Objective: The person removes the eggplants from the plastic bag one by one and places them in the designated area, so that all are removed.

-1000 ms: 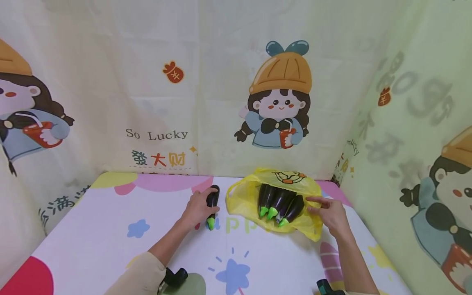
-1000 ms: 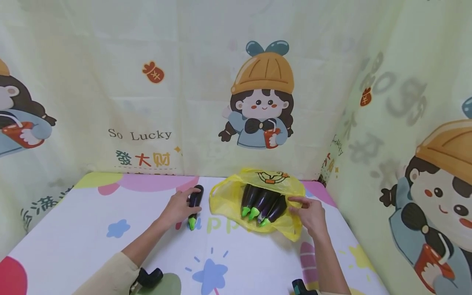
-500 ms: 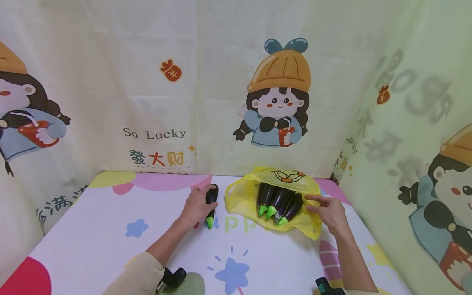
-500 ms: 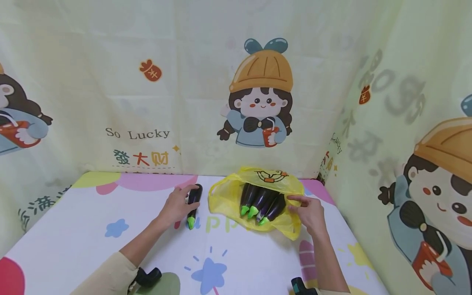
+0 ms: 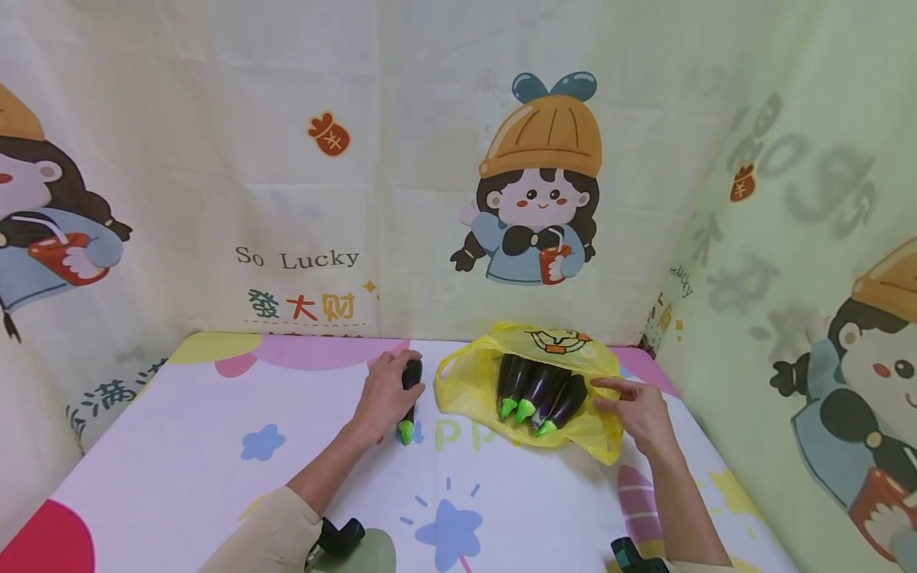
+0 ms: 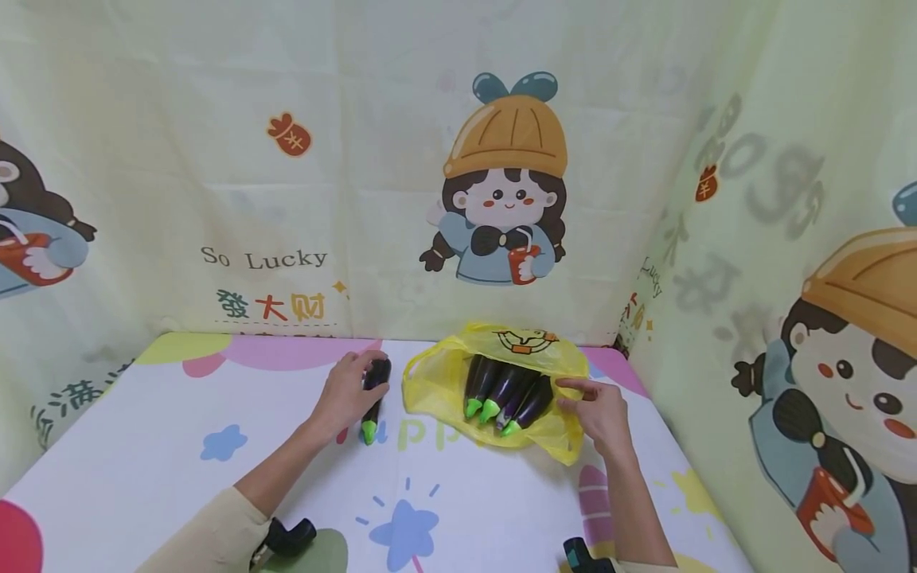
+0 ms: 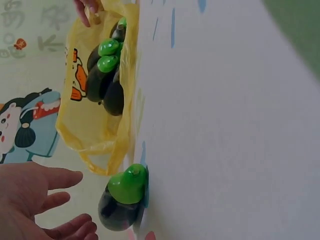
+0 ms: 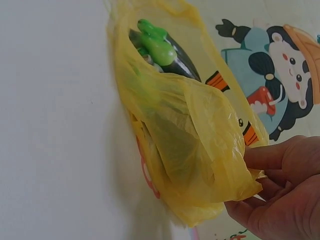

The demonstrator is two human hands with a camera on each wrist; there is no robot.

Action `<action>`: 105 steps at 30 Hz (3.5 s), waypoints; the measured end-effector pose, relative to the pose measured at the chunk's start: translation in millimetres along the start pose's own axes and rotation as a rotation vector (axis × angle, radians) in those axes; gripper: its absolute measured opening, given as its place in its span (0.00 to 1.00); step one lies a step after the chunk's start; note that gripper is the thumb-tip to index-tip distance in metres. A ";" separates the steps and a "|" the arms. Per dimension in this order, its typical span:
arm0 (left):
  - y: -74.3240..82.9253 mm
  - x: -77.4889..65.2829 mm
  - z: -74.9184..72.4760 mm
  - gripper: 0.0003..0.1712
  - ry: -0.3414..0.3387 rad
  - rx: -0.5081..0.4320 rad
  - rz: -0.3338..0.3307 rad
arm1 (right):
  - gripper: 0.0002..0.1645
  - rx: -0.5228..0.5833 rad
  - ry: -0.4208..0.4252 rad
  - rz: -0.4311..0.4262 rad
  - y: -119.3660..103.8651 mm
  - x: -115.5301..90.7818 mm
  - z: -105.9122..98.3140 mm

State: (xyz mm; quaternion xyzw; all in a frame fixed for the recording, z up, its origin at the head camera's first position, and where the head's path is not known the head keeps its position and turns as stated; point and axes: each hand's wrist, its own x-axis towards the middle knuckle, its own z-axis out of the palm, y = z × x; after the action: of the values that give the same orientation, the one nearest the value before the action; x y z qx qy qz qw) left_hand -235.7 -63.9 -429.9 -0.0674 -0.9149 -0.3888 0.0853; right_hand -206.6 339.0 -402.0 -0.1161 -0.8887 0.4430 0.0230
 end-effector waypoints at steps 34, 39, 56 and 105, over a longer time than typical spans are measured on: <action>46.3 14.7 47.3 0.20 -0.247 -0.148 0.284 | 0.22 0.023 0.002 0.005 -1.1 -3.0 -1.3; 48.3 23.0 57.2 0.21 -0.264 -0.161 0.282 | 0.22 0.032 -0.003 0.004 -2.4 -3.6 -2.3; 67.5 35.6 82.5 0.20 -0.274 -0.128 0.322 | 0.22 0.038 -0.001 0.022 -2.0 -4.2 -0.9; 99.6 48.6 118.9 0.23 -0.250 -0.048 0.208 | 0.22 0.019 0.029 -0.009 -2.0 -3.8 -1.8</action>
State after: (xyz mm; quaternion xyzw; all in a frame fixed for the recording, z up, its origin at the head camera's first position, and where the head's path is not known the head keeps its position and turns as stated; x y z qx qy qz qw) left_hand -276.6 93.4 -431.3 -0.2115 -0.8969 -0.3882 0.0088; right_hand -203.0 338.4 -399.1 -0.1183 -0.8844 0.4497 0.0389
